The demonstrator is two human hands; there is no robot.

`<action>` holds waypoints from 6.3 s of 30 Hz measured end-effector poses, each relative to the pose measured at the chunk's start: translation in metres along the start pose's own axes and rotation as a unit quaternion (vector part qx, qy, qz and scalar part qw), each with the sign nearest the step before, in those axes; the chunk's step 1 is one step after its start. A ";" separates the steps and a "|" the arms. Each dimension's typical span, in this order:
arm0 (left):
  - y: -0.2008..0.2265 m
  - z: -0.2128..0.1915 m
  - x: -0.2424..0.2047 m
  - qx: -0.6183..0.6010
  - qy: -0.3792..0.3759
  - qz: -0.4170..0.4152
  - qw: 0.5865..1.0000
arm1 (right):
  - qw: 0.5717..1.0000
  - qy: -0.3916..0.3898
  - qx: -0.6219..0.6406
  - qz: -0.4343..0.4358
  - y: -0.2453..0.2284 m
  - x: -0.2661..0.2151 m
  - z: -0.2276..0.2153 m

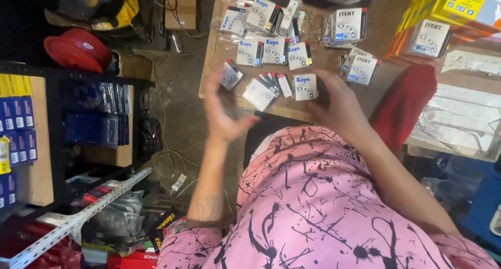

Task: The person sits at a table and wipes small white boxes with a red cloth. They pick up boxes from a pile, wipe them, and place them back on the table or into a stack.

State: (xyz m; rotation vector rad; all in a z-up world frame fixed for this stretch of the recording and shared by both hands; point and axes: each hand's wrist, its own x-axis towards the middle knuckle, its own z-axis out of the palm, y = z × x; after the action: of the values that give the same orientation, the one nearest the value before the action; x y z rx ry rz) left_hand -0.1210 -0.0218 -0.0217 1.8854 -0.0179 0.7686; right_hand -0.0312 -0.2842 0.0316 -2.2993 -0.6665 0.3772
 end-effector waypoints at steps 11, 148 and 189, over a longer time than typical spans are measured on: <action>0.005 0.017 0.006 0.035 -0.032 -0.093 0.995 | 0.995 0.031 0.090 0.037 -0.001 0.025 -0.011; -0.062 0.028 -0.065 0.340 -0.008 0.078 0.937 | 0.930 0.300 -0.072 -0.199 0.064 -0.070 -0.037; 0.029 0.243 -0.008 0.155 -0.291 0.068 0.942 | 0.951 0.270 -0.151 0.018 0.102 -0.115 -0.071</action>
State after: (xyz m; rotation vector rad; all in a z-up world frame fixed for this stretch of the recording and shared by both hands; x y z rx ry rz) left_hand -0.0162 -0.2394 -0.0611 2.3750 -0.4253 0.2861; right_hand -0.0593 -0.4506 0.0197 -2.5412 -0.4215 -0.3627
